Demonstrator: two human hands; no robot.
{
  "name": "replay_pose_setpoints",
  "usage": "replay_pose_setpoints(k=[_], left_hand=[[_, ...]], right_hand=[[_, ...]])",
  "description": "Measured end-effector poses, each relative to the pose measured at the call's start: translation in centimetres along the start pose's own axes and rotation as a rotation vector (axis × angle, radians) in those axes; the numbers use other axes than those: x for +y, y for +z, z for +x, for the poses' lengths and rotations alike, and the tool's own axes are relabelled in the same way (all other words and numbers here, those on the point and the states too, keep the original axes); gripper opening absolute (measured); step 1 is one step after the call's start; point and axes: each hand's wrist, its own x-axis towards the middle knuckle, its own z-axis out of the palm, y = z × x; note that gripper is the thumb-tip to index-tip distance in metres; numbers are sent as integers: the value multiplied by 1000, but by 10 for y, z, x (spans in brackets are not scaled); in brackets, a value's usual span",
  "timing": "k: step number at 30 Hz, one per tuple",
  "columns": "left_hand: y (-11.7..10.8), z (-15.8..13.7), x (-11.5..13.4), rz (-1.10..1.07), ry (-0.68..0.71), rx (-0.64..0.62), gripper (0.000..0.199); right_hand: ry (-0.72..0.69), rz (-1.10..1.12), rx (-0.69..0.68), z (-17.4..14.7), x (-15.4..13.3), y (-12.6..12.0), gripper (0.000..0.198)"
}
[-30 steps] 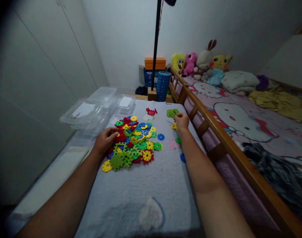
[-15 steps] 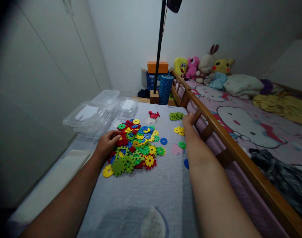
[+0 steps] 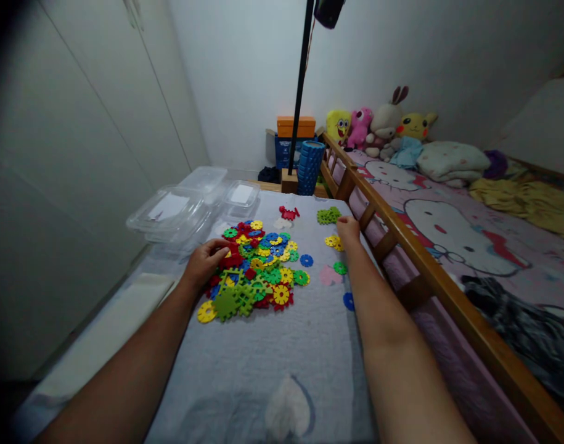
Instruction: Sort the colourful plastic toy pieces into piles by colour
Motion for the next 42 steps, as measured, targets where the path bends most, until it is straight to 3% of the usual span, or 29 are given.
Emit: replay_pose_setpoints(k=[3,5,9,15,22,32,39,42], left_hand=[[1,1,1,-13,-3,6,39],[1,1,2,-27,-13,8,40],[1,1,2,-18,-7,-2,37],[1,2,1,21,8,6,36],[2,2,-3,20,17,0,35],[1,2,-2,43,17,0,35],[1,2,-5,28,30,-1,35],[1,1,-3,29,33,-7,34]], right_hand=[[4,127,-56,-33,-21,3,25],[-75,164,-200,-59,-37,8,25],[-260,-2,-398,-105,-59,21,23],[-470,-286,-438,-139,-72,41,43],[-488,-462,-515,-152,-79,60,58],[-591,-470,-415,-154,-81,65,17],[-607,-444,-384,-158,-81,64,19],[-592,-363,-303,-151,-82,55,22]])
